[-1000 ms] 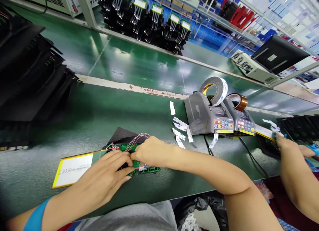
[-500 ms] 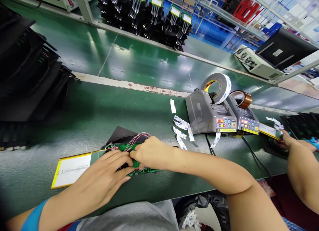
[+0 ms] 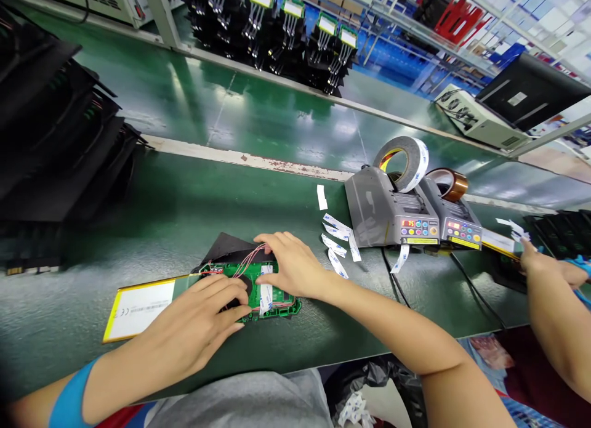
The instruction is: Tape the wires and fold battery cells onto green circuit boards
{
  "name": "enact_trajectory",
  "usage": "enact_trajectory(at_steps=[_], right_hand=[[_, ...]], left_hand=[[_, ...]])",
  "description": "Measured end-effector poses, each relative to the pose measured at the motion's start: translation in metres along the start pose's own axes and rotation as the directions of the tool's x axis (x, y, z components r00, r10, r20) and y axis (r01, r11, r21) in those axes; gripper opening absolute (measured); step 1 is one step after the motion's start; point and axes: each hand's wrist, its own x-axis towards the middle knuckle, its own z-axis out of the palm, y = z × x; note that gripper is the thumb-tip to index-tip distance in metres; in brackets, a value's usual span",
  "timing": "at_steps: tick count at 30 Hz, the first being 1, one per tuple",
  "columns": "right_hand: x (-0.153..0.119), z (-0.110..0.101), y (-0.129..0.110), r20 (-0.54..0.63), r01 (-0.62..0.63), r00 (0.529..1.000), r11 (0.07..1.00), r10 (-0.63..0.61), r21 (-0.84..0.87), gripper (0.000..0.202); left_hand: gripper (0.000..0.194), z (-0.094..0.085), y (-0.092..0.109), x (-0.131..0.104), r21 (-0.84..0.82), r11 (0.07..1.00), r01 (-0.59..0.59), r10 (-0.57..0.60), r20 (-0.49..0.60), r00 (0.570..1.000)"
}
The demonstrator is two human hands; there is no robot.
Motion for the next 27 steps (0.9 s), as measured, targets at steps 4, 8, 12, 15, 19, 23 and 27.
enact_trajectory(at_steps=[4, 8, 12, 15, 19, 23, 27], right_hand=[[0.004, 0.007, 0.005, 0.01, -0.054, 0.999, 0.993, 0.053, 0.108, 0.029], [-0.003, -0.001, 0.006, -0.108, 0.113, 0.988, 0.993, -0.109, 0.039, 0.05], [-0.003, -0.017, 0.009, -0.067, 0.439, 0.888, 0.883, -0.454, -0.167, 0.015], [0.005, -0.023, 0.012, 0.16, 0.555, 0.832, 0.796, -0.531, -0.242, 0.029], [0.02, -0.028, 0.014, 0.314, 0.644, 0.757, 0.736, -0.574, -0.207, 0.031], [0.034, -0.033, 0.014, 0.367, 0.726, 0.671, 0.672, -0.644, -0.147, 0.031], [0.045, -0.035, 0.011, 0.432, 0.772, 0.609, 0.623, -0.665, -0.13, 0.029]], left_hand=[[0.019, -0.001, 0.0, 0.002, -0.003, 1.0, 0.007, -0.007, 0.02, 1.0], [0.019, 0.0, 0.001, 0.002, -0.007, 1.0, 0.011, -0.011, -0.01, 1.0], [0.019, 0.0, 0.002, 0.003, -0.003, 1.0, 0.02, -0.02, -0.016, 1.0], [0.019, -0.002, 0.002, 0.003, 0.002, 1.0, 0.024, -0.024, 0.0, 1.0], [0.02, -0.003, 0.002, 0.003, 0.012, 1.0, 0.012, -0.012, -0.003, 1.0], [0.022, -0.004, 0.003, 0.004, 0.01, 1.0, 0.021, -0.021, 0.026, 0.999], [0.024, -0.004, 0.003, 0.004, 0.026, 0.999, 0.019, -0.019, 0.032, 0.999]])
